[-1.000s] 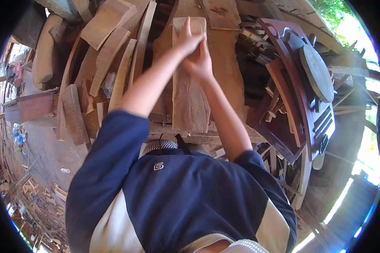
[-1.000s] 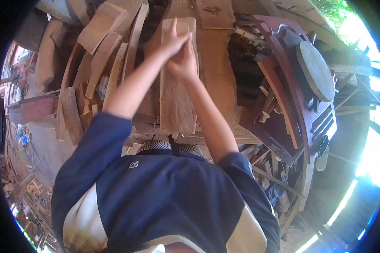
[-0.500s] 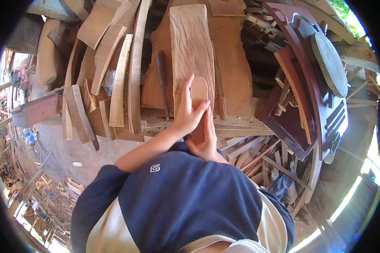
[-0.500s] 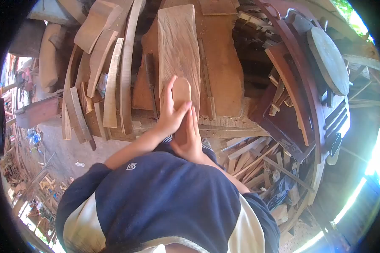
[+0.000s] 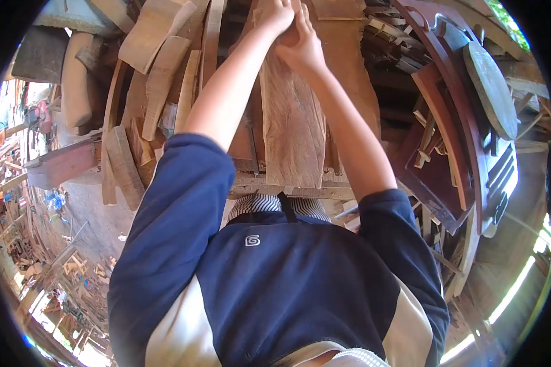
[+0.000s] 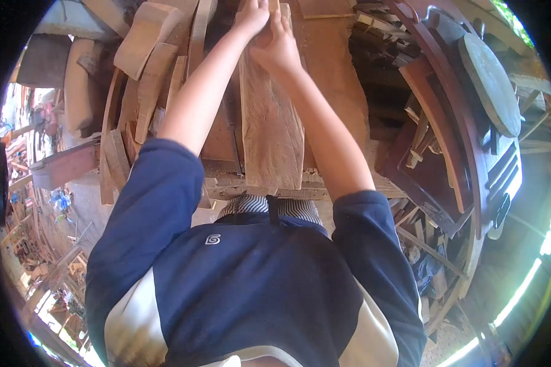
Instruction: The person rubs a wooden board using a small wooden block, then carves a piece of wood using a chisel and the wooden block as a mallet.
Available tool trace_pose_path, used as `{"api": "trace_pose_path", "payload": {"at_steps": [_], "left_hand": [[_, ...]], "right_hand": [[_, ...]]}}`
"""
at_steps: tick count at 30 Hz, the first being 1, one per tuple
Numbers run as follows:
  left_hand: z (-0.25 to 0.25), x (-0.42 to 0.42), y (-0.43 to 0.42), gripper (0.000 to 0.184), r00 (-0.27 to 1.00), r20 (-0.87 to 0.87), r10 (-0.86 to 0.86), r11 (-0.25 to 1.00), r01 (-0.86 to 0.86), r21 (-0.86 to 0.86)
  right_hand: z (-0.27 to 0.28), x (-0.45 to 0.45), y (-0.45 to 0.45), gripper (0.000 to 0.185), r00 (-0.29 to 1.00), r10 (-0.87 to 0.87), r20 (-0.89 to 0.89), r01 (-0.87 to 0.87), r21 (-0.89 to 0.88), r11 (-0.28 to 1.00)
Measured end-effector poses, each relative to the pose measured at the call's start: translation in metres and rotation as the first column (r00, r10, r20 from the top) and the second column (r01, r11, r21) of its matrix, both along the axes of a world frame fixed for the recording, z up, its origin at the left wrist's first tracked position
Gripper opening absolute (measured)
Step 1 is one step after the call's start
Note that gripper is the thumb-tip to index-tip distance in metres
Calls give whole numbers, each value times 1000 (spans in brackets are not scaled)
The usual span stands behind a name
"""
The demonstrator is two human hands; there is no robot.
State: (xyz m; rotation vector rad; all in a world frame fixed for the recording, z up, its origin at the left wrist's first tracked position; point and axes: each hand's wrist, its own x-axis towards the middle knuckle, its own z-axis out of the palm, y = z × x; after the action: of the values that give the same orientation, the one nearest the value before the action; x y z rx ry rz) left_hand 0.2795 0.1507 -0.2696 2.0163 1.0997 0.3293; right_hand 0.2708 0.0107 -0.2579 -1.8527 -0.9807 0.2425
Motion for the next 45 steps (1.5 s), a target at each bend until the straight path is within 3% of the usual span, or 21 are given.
{"api": "trace_pose_path", "payload": {"at_steps": [1,2,3,6,7,12,14,15,16,19,20,22,24,26,28,29,37,40,42,44,45], "left_hand": [[19,-17,-19,53,1000,-18,1,995,-3,-105],[-7,-33,-27,55,934,329,-140,981,176,-84],[-4,-55,-55,48,912,385,-144,989,146,23],[21,-137,-141,49,904,380,-193,979,206,8],[27,-162,-169,51,891,412,-190,977,211,-6],[40,-219,-225,51,913,370,-169,968,224,-110],[36,-194,-207,50,897,417,-149,980,192,-62],[34,-177,-192,49,879,457,-137,987,163,-18],[24,-152,-167,47,882,455,-124,991,130,19],[18,-65,-75,42,932,362,5,996,29,-87],[-19,-31,-41,51,977,204,65,977,-104,186],[25,-20,-17,50,991,119,-59,998,56,25],[9,-19,-13,50,979,184,-86,995,95,-40],[-9,-29,-27,49,952,280,-124,989,141,-40],[-35,-64,-66,49,940,296,-168,979,123,164],[-9,-97,-96,41,856,452,-251,956,145,257],[41,-234,-229,48,877,441,-190,980,195,35],[34,-200,-193,46,872,449,-193,981,161,108],[20,-147,-142,43,888,419,-189,973,114,198],[11,-79,-73,42,959,149,-239,941,191,279],[18,-48,-40,47,969,67,-239,936,212,281]], "right_hand": [[1,-6,-13,101,1000,20,5,-20,-91,996],[10,-24,-34,100,996,40,-75,-46,-82,996],[9,-46,-57,100,998,49,-25,-50,-48,998],[24,-109,-145,102,980,192,47,-187,-101,977],[34,-131,-172,104,977,202,-63,-209,-141,968],[41,-176,-226,104,963,247,-111,-259,-110,960],[36,-156,-205,103,961,276,37,-264,-195,945],[35,-141,-186,100,976,216,-34,-219,-112,969],[17,-119,-159,97,969,204,142,-191,-102,976],[6,-41,-60,93,985,136,102,-130,-70,989],[-1,-20,-34,92,983,125,136,-121,-39,992],[14,-6,-12,93,987,152,53,-153,4,988],[25,-15,-8,94,967,148,-210,-136,70,988],[10,-25,-33,94,990,54,128,-30,-179,983],[12,-57,-72,97,990,93,106,-74,-169,983],[12,-78,-97,97,981,121,150,-93,-181,979],[54,-202,-224,101,984,171,47,-143,-353,925],[39,-164,-189,100,950,185,250,-119,-257,959],[36,-102,-137,102,889,237,392,-74,-386,919],[21,-46,-71,101,826,175,535,41,-367,929],[20,-28,-43,87,803,127,582,50,-279,959]]}}
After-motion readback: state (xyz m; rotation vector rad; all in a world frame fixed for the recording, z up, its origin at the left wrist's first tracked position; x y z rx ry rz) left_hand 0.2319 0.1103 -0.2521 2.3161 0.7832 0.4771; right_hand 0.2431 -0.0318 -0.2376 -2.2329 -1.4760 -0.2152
